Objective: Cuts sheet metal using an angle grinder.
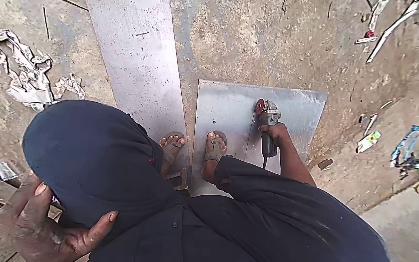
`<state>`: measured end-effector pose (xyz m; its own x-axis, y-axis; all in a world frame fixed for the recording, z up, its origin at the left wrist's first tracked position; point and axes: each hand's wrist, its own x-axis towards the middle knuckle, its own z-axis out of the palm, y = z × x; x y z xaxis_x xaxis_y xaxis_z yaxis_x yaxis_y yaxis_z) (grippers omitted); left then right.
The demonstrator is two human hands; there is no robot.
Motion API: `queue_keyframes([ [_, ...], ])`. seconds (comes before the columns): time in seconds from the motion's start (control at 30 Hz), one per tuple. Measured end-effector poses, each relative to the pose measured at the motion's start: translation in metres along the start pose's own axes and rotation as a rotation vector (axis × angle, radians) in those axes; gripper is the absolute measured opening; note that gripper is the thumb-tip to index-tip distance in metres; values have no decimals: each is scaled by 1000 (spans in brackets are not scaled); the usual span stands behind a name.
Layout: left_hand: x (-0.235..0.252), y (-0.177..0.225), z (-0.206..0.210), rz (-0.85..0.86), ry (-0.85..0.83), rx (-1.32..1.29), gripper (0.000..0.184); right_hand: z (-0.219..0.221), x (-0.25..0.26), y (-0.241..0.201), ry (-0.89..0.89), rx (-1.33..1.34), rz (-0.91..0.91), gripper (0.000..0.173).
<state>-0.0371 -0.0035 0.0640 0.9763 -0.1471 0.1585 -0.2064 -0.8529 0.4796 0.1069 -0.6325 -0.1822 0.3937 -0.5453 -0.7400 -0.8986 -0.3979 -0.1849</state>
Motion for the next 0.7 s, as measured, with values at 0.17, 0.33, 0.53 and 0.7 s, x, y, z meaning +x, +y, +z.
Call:
queue_keyframes([
  [0.17, 6, 3, 0, -17, 34, 15, 104, 3, 0, -6, -13, 3, -10, 45],
  [0.33, 5, 3, -1, -26, 41, 17, 104, 1, 0, -11, -20, 6, -1, 49],
  [0.53, 1, -2, -4, -26, 12, 18, 107, 2, 4, -6, 4, 4, -3, 49],
  [0.7, -1, -3, -5, -26, -8, 0, 107, 0, 1, -5, -11, -3, -11, 50],
])
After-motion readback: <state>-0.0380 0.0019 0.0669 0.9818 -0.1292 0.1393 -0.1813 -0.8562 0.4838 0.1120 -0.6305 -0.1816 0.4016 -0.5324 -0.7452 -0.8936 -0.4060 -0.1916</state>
